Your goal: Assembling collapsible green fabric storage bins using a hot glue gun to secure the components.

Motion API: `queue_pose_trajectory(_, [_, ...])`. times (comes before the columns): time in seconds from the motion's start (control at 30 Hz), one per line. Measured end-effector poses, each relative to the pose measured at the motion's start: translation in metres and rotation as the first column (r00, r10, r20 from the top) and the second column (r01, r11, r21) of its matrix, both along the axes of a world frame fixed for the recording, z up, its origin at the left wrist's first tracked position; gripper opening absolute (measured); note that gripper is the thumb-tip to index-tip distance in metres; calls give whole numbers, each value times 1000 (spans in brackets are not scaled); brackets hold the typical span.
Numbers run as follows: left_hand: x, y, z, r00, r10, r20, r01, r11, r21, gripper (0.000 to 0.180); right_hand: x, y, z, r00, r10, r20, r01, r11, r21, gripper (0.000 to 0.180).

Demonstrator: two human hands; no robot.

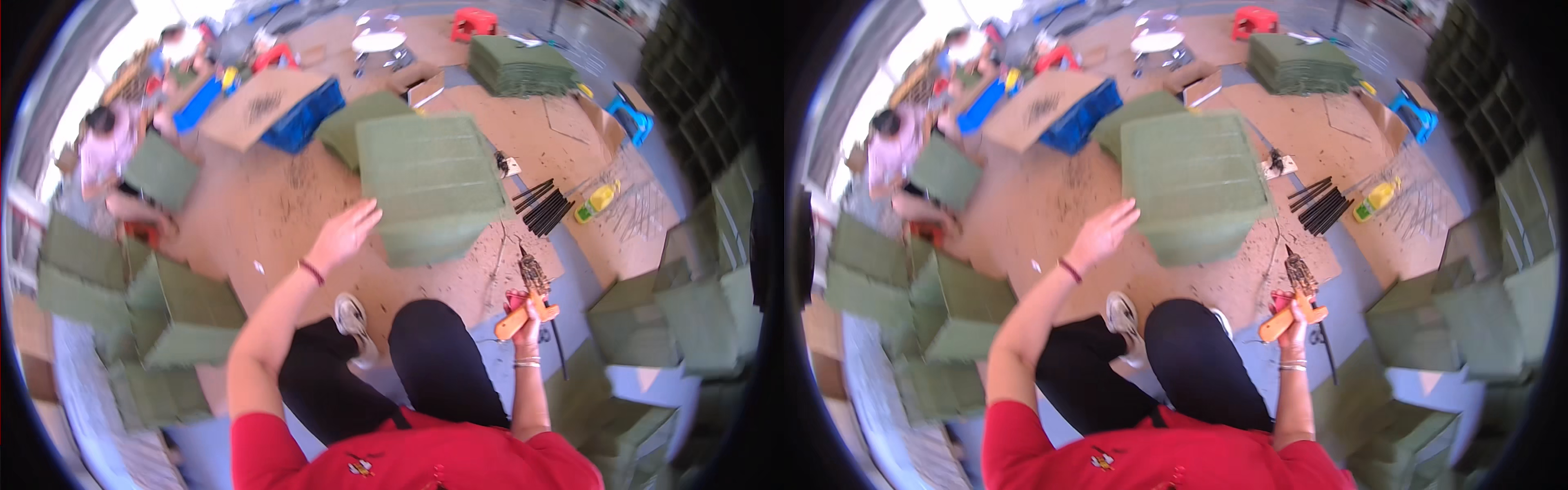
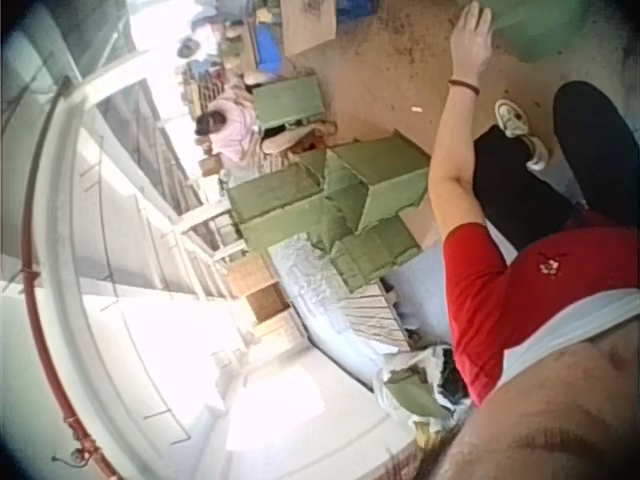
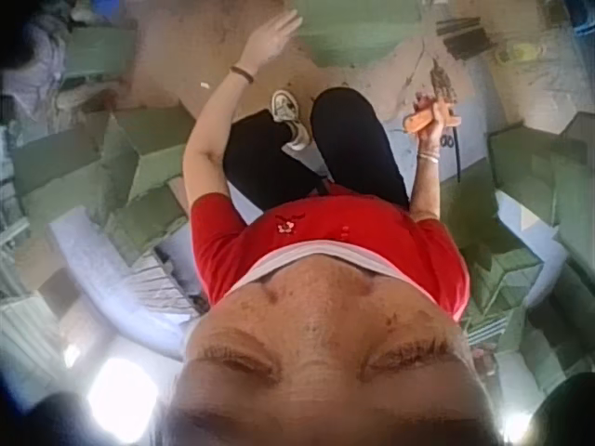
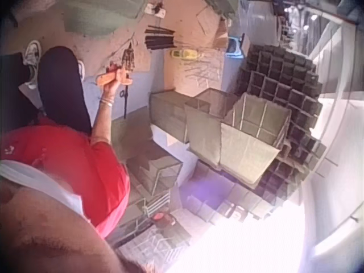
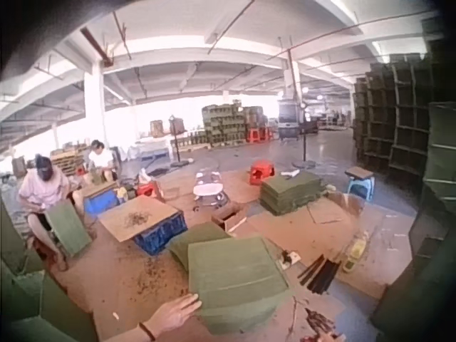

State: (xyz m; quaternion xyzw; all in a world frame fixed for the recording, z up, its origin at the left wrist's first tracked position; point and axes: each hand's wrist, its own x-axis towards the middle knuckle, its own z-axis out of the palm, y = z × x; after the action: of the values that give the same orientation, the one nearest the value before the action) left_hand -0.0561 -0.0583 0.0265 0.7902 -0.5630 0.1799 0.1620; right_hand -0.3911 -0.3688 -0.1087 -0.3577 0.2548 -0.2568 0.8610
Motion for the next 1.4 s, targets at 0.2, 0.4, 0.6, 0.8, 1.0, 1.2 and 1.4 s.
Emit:
queue_pose_trajectory(0.2, [-3, 2, 17, 993, 16, 117, -39, 979, 199, 56, 28, 20, 37, 975, -104, 195, 70, 983, 171, 38])
queue_pose_trajectory(0.4, [11, 7, 20, 980, 8, 197, -54, 972, 230, 59, 79, 36, 107, 955, -66, 289, -40, 937, 348, 48])
queue_pose_trajectory(0.6, [8, 13, 28, 994, 63, -92, -46, 982, 183, 51, 100, 35, 91, 903, -119, 414, -89, 889, 450, 42])
queue_pose_trajectory(0.8, [34, -18, 6, 15, -100, -995, -624, 777, -87, 47, 139, 6, 52, 871, -253, 421, 72, 914, 400, 46])
queue_pose_trajectory(1.0, [29, -40, -28, -97, -124, -988, -561, 826, -49, 34, 179, -10, 8, 868, -290, 403, 85, 887, 453, 45])
queue_pose_trajectory(1.2, [-2, -58, -14, -243, -138, -960, -490, 872, -2, 36, 180, -72, 3, 878, -215, 427, 31, 918, 396, 46])
queue_pose_trajectory(1.4, [106, -14, -50, -100, -41, -994, -781, 623, 53, 33, 117, -78, 20, 923, -193, 332, 91, 950, 299, 39])
